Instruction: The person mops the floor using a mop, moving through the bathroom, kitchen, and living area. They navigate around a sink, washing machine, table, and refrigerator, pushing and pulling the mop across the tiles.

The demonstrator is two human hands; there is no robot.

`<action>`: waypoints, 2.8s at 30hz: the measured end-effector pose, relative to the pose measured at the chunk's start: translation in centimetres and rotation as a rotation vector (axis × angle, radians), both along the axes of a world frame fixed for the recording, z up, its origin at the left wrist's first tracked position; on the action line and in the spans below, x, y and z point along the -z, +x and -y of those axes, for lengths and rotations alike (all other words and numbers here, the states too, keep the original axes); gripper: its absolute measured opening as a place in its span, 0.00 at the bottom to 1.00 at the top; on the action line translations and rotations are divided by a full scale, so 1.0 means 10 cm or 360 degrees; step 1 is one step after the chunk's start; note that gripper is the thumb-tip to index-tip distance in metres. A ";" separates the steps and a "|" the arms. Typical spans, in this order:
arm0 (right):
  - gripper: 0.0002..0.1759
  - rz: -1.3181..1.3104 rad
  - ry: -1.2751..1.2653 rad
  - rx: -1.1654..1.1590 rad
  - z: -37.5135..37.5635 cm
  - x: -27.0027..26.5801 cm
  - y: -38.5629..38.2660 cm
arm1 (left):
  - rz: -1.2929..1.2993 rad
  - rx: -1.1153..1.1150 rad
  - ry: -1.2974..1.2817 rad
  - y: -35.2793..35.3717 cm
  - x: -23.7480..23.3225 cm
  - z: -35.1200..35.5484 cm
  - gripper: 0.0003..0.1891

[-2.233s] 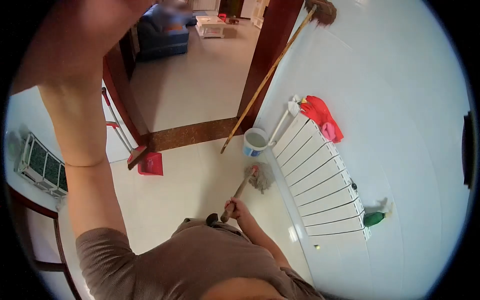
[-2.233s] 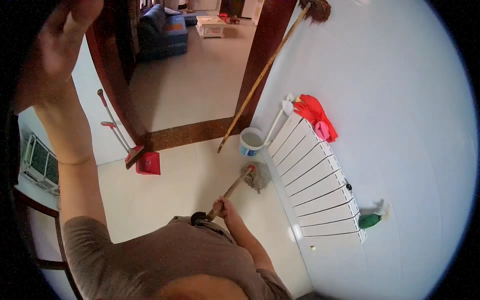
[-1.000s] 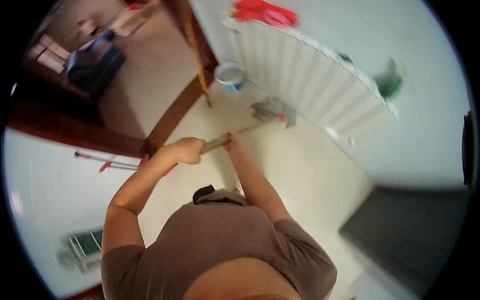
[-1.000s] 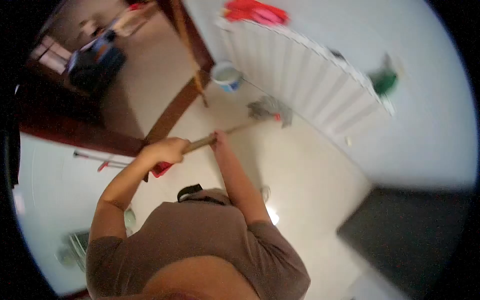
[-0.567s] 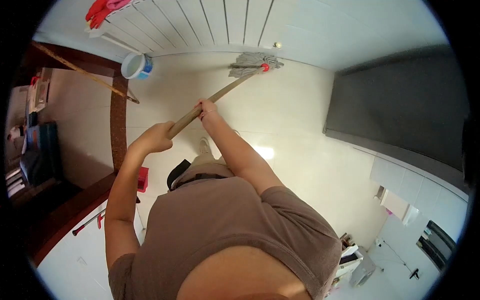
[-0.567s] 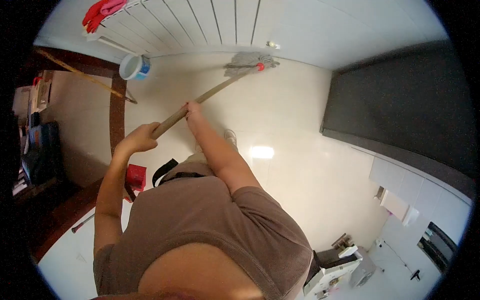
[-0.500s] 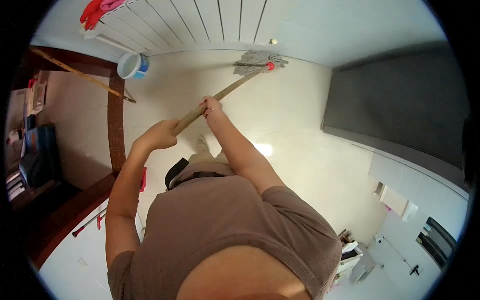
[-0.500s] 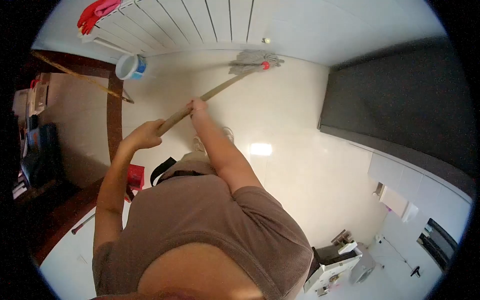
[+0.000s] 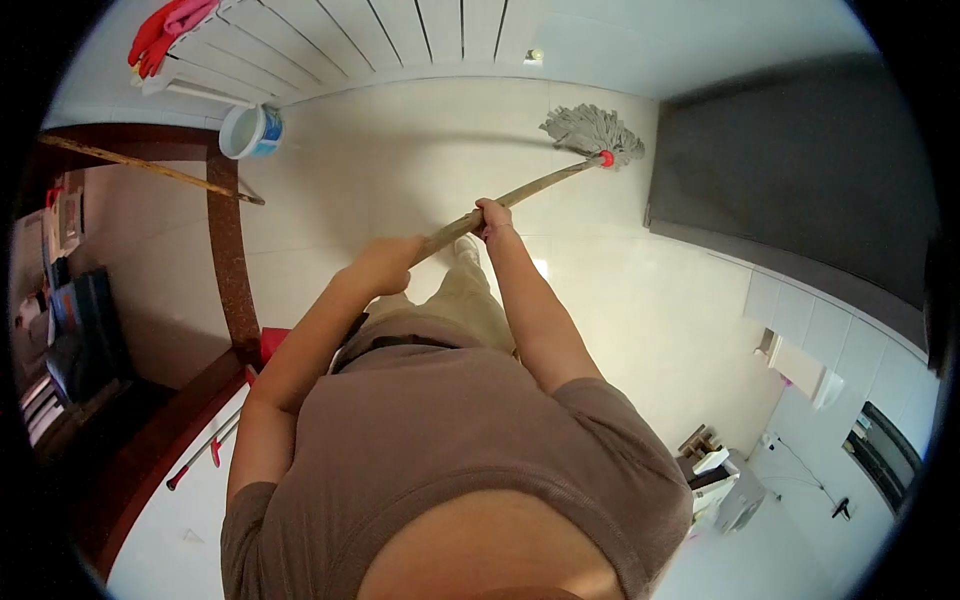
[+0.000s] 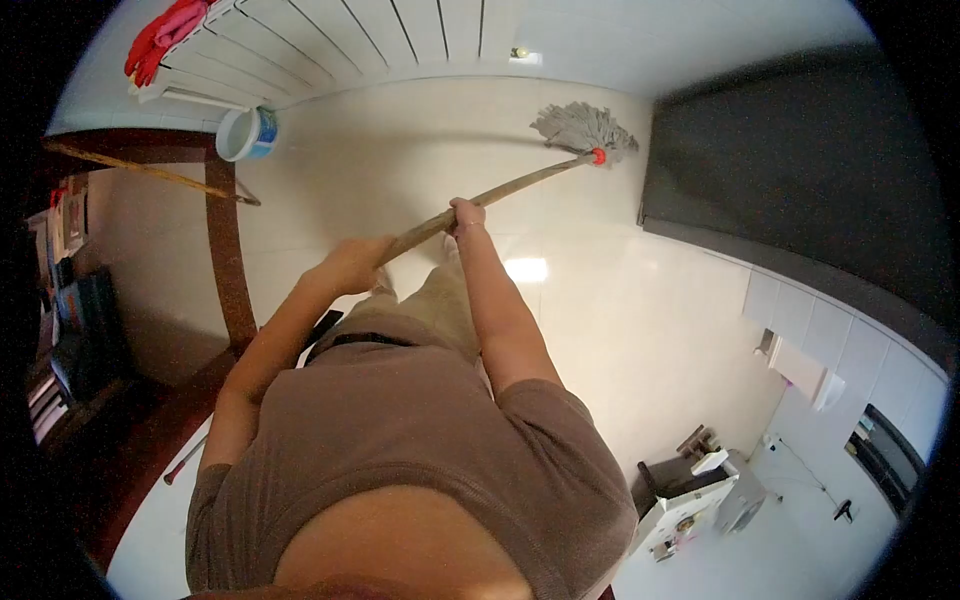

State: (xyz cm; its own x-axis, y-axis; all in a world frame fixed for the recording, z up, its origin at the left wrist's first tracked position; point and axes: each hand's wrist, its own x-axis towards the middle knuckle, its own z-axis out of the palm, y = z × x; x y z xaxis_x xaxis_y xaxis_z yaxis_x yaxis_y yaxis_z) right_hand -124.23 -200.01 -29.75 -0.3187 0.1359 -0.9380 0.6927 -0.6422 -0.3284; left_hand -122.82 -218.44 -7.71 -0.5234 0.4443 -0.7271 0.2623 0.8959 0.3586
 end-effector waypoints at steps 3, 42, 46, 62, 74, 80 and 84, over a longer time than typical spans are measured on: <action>0.11 0.0039 0.0004 -0.0100 0.37 0.02 0.09 | -0.0140 0.0002 0.0071 0.09 -0.06 0.41 0.21; 0.12 -0.0033 -0.0924 -0.1557 6.07 -0.20 0.98 | -0.0197 -0.1487 -0.0606 2.21 -1.90 4.22 0.29; 0.11 -0.0103 -0.0630 -0.1209 5.57 -0.75 0.94 | -0.0063 -0.1455 -0.0478 1.89 -2.12 4.26 0.27; 0.10 -0.0215 -0.0106 -0.0160 2.85 -0.20 0.90 | 0.0328 -0.0708 -0.0065 0.66 -1.45 2.67 0.24; 0.07 0.0262 0.0139 0.0313 1.12 0.18 1.87 | 0.0194 0.0217 0.0171 1.15 -0.41 1.50 0.20; 0.07 0.0332 -0.0079 0.0078 1.62 0.61 2.12 | 0.0096 0.0383 -0.0047 1.25 -0.50 1.98 0.22; 0.06 0.0306 -0.0172 0.0010 2.43 0.46 1.97 | -0.0114 0.0239 -0.0223 1.25 -0.57 2.81 0.27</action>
